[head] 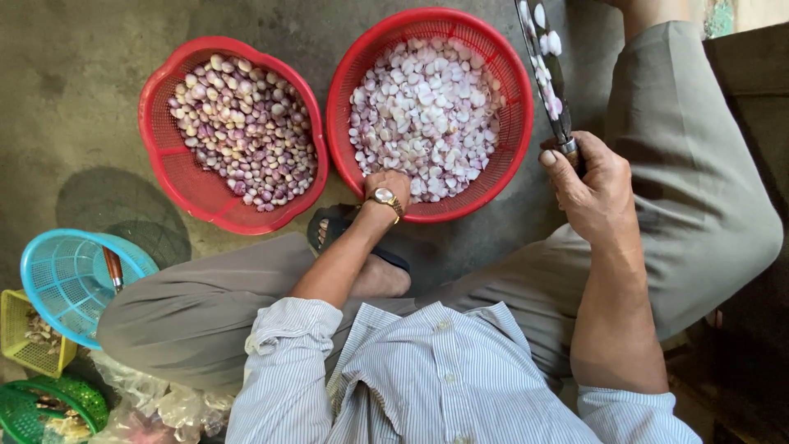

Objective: A person sitting on the floor uses a large knife to rapidly chop shallots contained in a red plastic basket.

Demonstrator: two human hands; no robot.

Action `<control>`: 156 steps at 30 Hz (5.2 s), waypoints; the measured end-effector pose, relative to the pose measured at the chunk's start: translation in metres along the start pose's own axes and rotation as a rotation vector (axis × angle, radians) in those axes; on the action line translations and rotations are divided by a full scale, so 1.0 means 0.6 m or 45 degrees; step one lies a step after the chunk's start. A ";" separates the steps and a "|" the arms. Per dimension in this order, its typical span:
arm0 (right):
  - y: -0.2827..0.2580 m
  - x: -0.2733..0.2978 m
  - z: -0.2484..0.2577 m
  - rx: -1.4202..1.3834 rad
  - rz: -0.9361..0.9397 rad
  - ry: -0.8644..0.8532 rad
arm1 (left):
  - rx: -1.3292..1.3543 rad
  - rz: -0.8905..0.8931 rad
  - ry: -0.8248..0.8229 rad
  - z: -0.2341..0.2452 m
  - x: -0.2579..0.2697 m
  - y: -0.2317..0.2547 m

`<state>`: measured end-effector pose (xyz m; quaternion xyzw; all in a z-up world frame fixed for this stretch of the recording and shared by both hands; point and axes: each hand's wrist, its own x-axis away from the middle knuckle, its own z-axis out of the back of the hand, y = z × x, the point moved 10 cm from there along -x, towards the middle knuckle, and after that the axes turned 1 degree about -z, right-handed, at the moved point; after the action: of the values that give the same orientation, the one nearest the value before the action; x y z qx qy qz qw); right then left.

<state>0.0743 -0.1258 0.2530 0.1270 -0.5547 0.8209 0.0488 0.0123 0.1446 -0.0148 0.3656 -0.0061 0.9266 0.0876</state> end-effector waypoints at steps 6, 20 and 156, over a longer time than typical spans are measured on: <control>-0.037 0.010 -0.057 0.179 0.044 -0.076 | 0.093 0.067 0.001 -0.038 -0.028 -0.004; 0.023 0.032 -0.181 0.498 -0.230 -0.456 | 0.596 -0.137 -0.210 0.016 0.033 0.016; 0.139 0.024 -0.183 1.065 -0.324 -0.376 | 0.879 0.627 0.583 0.127 0.054 -0.419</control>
<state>0.0249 -0.0567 0.1432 0.3183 -0.1569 0.9348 0.0143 0.0828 0.3915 0.0499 0.1475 0.2349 0.9244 -0.2619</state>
